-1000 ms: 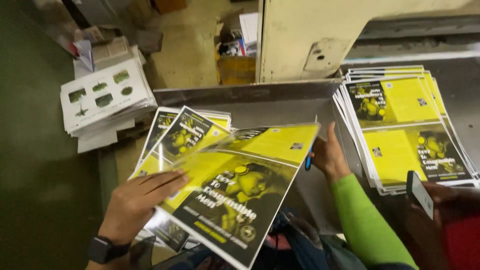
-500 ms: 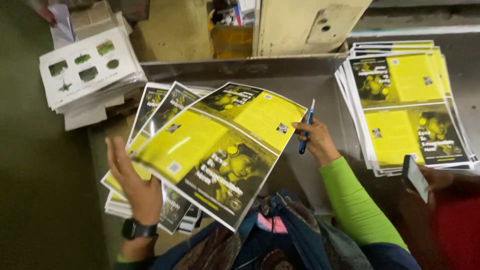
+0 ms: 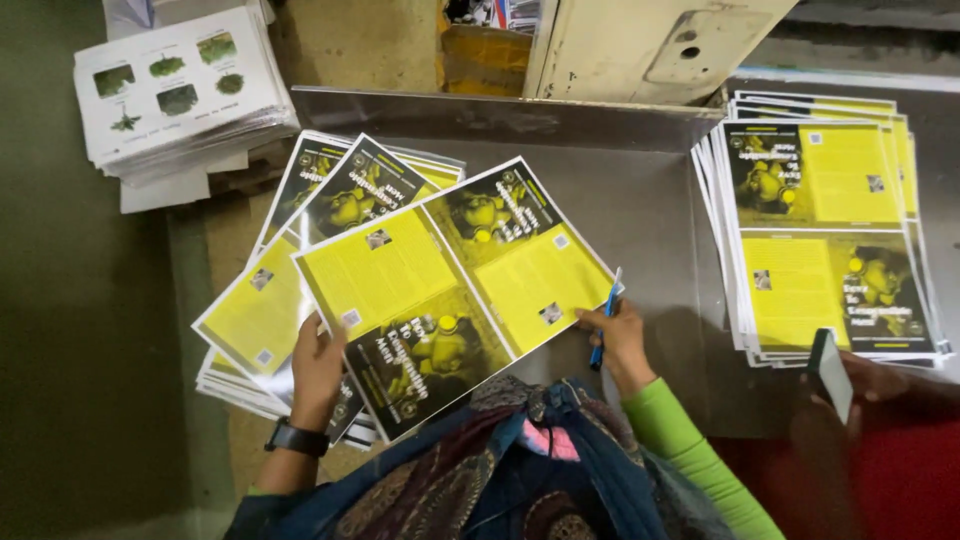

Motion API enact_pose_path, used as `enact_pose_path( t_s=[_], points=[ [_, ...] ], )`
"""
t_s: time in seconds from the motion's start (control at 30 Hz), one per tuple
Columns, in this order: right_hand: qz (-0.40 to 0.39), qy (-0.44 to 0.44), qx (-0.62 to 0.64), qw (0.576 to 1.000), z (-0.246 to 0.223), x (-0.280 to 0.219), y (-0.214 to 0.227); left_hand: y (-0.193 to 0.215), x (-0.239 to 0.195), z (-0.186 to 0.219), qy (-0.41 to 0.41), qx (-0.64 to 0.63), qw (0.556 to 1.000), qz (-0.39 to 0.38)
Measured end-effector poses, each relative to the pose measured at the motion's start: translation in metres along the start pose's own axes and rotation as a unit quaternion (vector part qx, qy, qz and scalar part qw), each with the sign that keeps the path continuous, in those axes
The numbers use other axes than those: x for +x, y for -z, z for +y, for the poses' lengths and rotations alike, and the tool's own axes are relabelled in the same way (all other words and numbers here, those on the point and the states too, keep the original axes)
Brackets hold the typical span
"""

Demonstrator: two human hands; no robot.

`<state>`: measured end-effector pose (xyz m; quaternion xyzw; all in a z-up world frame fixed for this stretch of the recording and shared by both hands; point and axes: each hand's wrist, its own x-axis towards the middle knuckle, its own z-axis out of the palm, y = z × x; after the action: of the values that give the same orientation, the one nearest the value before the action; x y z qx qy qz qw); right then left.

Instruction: Trimming the white margins off printed book covers using a handheld precision knife at a cutting station.

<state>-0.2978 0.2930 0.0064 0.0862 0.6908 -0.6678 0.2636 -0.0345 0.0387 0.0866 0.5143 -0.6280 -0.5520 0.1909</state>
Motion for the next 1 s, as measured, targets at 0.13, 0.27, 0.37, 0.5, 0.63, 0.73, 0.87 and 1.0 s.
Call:
enact_pose_path(
  t_s=[0.13, 0.27, 0.37, 0.5, 0.63, 0.73, 0.87, 1.0],
  points=[
    [-0.022, -0.006, -0.026, 0.999, 0.021, 0.005, 0.019, 0.005, 0.0, -0.011, -0.026, 0.039, 0.997, -0.065],
    [-0.016, -0.004, 0.018, 1.0, 0.039, 0.013, 0.041, 0.015, 0.004, -0.013, -0.066, -0.012, 0.995, -0.07],
    [-0.019, 0.012, 0.016, 1.0, 0.038, 0.026, 0.055, 0.027, 0.016, -0.013, -0.098, -0.039, 0.992, -0.07],
    [-0.037, 0.051, -0.047, 0.997, 0.039, 0.037, 0.068, 0.034, 0.042, -0.033, -0.133, -0.078, 0.986, -0.067],
    [-0.046, 0.068, -0.088, 0.993, 0.028, 0.028, 0.071, 0.027, 0.036, -0.017, -0.134, -0.116, 0.981, -0.075],
    [-0.021, 0.005, -0.204, 0.979, 0.011, 0.013, 0.068, 0.028, 0.021, 0.02, -0.045, -0.005, 0.996, -0.079],
    [-0.023, -0.006, -0.244, 0.969, 0.018, 0.017, 0.075, 0.026, 0.028, 0.022, -0.109, -0.035, 0.987, -0.113],
    [0.016, 0.145, -0.369, 0.918, 0.029, 0.029, 0.09, 0.025, 0.021, 0.035, -0.096, -0.027, 0.988, -0.114]
  ],
)
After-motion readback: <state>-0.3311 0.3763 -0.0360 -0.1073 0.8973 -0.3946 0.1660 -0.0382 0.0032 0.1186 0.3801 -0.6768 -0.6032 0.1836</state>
